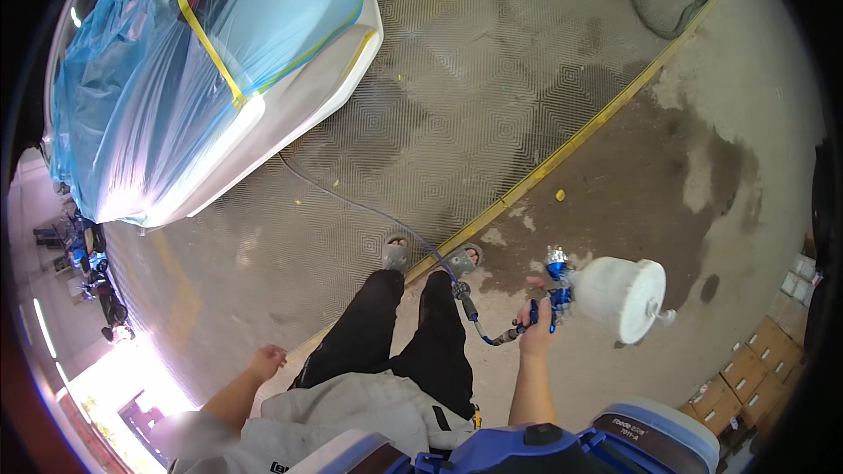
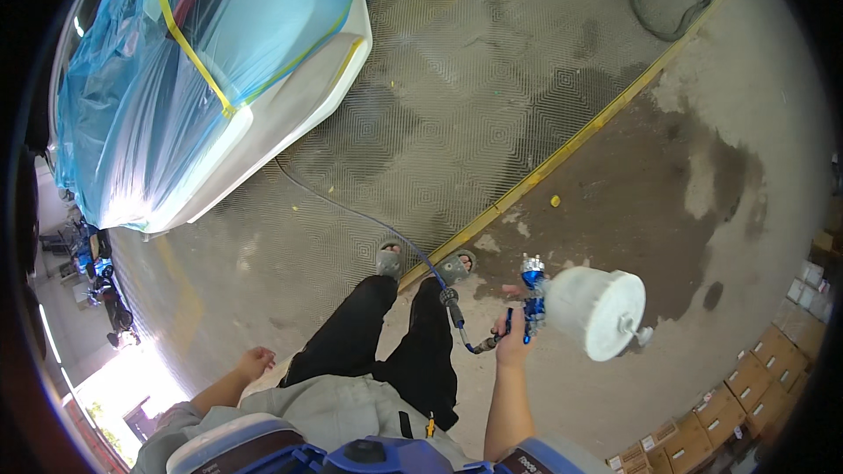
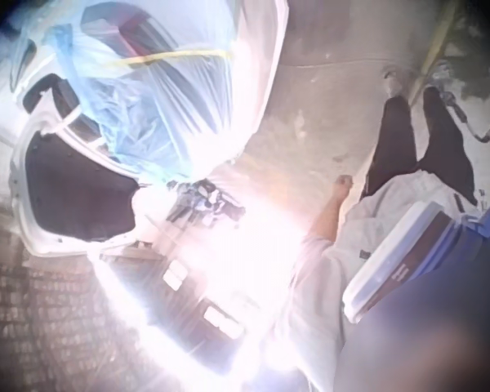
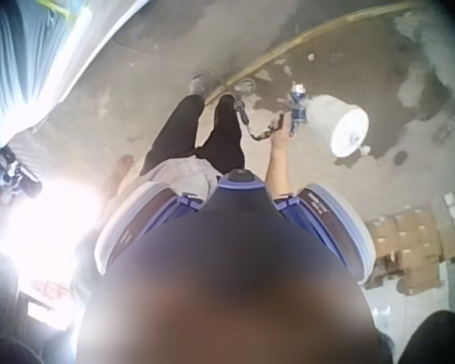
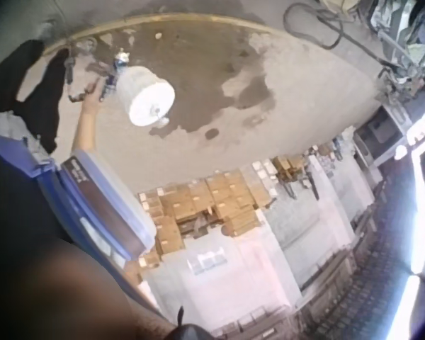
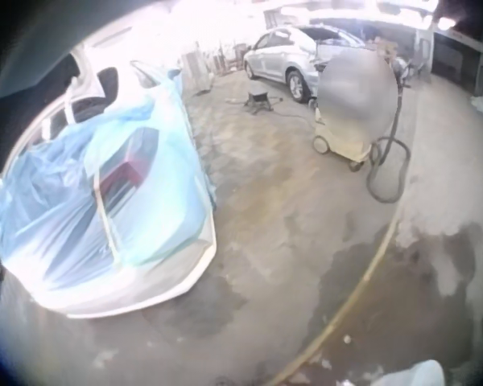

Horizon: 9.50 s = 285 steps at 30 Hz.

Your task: The person uses a blue spray gun to apply white paint to the rear bumper of a car. The car is partially masked with blue plastic sheeting and yellow tape. The person moves along the bumper, spraying in smooth, overlapping passes.

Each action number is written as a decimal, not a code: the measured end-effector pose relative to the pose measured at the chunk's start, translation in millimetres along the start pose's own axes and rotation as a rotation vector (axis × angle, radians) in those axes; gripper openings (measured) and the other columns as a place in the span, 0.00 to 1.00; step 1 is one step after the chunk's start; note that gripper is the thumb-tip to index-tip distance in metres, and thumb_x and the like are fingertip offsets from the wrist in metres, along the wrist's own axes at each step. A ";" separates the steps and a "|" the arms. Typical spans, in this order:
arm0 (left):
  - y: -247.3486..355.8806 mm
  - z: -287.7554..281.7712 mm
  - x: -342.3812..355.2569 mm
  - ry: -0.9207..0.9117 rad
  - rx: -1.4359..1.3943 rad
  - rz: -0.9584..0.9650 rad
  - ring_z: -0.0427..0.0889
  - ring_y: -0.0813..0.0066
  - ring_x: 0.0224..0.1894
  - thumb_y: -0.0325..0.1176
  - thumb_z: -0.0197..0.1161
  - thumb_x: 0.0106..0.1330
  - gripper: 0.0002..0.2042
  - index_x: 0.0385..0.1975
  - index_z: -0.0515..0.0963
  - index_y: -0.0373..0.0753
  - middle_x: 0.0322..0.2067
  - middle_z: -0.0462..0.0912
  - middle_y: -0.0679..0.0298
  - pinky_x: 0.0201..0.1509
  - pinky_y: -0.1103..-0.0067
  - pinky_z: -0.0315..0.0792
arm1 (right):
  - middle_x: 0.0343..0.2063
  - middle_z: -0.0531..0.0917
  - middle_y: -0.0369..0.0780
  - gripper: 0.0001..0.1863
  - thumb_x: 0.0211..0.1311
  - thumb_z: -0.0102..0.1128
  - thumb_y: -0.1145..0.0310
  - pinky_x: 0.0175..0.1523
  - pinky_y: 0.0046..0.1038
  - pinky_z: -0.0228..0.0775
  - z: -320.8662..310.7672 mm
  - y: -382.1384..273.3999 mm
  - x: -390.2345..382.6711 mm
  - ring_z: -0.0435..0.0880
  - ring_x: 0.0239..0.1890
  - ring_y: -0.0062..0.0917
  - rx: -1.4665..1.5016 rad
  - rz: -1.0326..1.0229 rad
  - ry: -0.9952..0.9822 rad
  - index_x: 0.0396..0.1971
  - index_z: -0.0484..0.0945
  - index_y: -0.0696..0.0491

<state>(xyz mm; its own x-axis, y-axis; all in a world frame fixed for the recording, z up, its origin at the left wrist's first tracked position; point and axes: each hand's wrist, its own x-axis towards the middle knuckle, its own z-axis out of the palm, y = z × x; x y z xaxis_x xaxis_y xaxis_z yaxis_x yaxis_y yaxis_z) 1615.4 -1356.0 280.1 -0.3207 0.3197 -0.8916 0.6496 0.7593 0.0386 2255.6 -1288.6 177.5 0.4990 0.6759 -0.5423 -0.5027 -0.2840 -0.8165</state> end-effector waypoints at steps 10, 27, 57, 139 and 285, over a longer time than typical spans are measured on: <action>70.1 78.1 -53.6 0.030 -0.401 -0.143 0.87 0.68 0.34 0.34 0.64 0.73 0.13 0.47 0.81 0.30 0.34 0.88 0.56 0.39 0.72 0.83 | 0.55 0.80 0.45 0.46 0.69 0.60 0.47 0.24 0.22 0.64 5.2 -218.4 80.6 0.69 0.18 0.16 -0.197 -0.127 -0.219 0.76 0.53 0.56; 657.0 50.4 54.5 -0.004 -0.588 0.394 0.85 0.76 0.41 0.39 0.63 0.74 0.14 0.48 0.82 0.33 0.37 0.87 0.62 0.44 0.80 0.77 | 0.55 0.77 0.51 0.43 0.72 0.57 0.47 0.25 0.22 0.64 69.4 -515.2 319.0 0.68 0.18 0.18 0.029 -0.468 -0.231 0.75 0.53 0.56; 1308.5 77.6 90.9 0.567 -0.135 0.608 0.66 0.51 0.72 0.30 0.74 0.50 0.37 0.65 0.74 0.57 0.68 0.71 0.56 0.74 0.59 0.66 | 0.62 0.80 0.45 0.26 0.79 0.35 0.39 0.28 0.28 0.64 508.6 -922.1 737.7 0.65 0.17 0.19 0.177 -0.057 -0.998 0.65 0.67 0.38; 2226.2 -568.0 366.3 0.224 -1.551 -0.897 0.85 0.54 0.39 0.34 0.62 0.69 0.10 0.41 0.82 0.33 0.35 0.86 0.52 0.48 0.65 0.77 | 0.24 0.77 0.27 0.11 0.64 0.69 0.73 0.21 0.18 0.55 1822.9 -745.4 1535.8 0.66 0.16 0.10 -0.738 0.223 -1.542 0.43 0.78 0.49; 2028.0 -734.8 811.2 2.296 -1.021 -0.065 0.70 0.53 0.72 0.55 0.70 0.64 0.49 0.76 0.53 0.31 0.70 0.68 0.46 0.75 0.55 0.66 | 0.46 0.78 0.56 0.53 0.63 0.66 0.39 0.29 0.31 0.81 1644.4 -330.1 1686.3 0.87 0.33 0.38 -0.410 -0.396 -2.753 0.74 0.59 0.65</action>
<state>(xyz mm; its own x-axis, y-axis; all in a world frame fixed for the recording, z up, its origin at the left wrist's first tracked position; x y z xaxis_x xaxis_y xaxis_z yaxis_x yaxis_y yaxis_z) 2166.1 859.7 -33.4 -0.6392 -0.3906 0.6624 0.4715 0.4814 0.7389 2102.2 1063.3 -141.8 -0.8203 -0.4346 0.3718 -0.4572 0.1077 -0.8828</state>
